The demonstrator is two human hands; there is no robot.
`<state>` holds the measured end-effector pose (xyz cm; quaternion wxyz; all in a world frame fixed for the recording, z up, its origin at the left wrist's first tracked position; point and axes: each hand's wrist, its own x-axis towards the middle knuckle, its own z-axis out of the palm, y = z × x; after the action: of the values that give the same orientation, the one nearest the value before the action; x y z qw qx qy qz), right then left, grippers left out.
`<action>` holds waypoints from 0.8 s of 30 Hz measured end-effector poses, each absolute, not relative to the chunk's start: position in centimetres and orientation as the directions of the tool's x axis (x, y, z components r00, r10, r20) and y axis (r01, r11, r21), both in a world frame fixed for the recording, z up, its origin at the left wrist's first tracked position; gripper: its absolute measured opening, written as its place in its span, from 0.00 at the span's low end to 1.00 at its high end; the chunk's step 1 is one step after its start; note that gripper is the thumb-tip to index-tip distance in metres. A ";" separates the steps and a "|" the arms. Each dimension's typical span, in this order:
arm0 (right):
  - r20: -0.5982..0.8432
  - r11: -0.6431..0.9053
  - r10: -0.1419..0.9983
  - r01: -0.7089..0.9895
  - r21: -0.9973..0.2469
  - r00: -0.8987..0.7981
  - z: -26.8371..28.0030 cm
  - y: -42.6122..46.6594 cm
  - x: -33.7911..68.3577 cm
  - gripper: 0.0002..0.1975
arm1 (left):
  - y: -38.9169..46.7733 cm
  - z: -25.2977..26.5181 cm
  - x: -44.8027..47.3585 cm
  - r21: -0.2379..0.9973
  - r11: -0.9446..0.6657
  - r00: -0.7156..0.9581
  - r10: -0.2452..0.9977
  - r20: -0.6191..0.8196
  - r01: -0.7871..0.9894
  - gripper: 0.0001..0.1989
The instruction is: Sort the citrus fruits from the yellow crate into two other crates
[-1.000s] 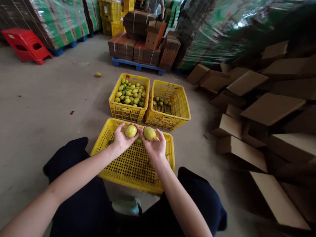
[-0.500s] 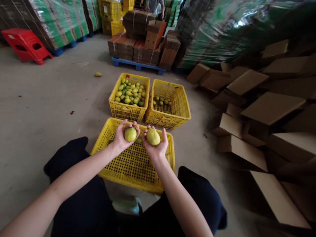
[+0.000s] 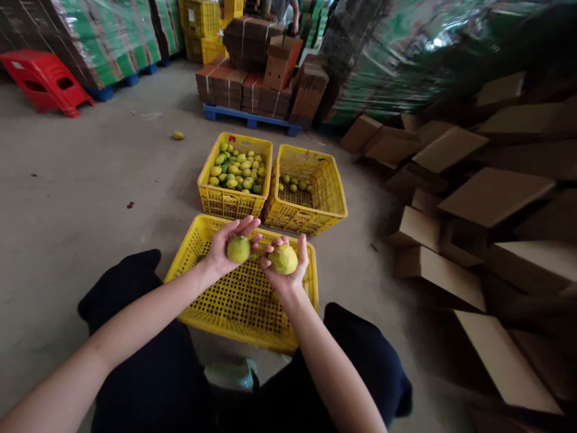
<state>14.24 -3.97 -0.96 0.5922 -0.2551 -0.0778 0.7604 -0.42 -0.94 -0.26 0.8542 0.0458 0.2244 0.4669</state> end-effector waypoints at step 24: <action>-0.489 -0.132 0.870 -0.930 -0.342 0.057 0.2 -2.9 15.1 0.16 | -0.4 -1.0 -0.2 0.310 0.578 0.508 0.814 -0.281 -0.755 0.21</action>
<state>15.12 -2.93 0.22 0.6571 -0.3107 0.0483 0.6851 -0.23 -0.40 -1.00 0.8652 0.0740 0.2010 0.4533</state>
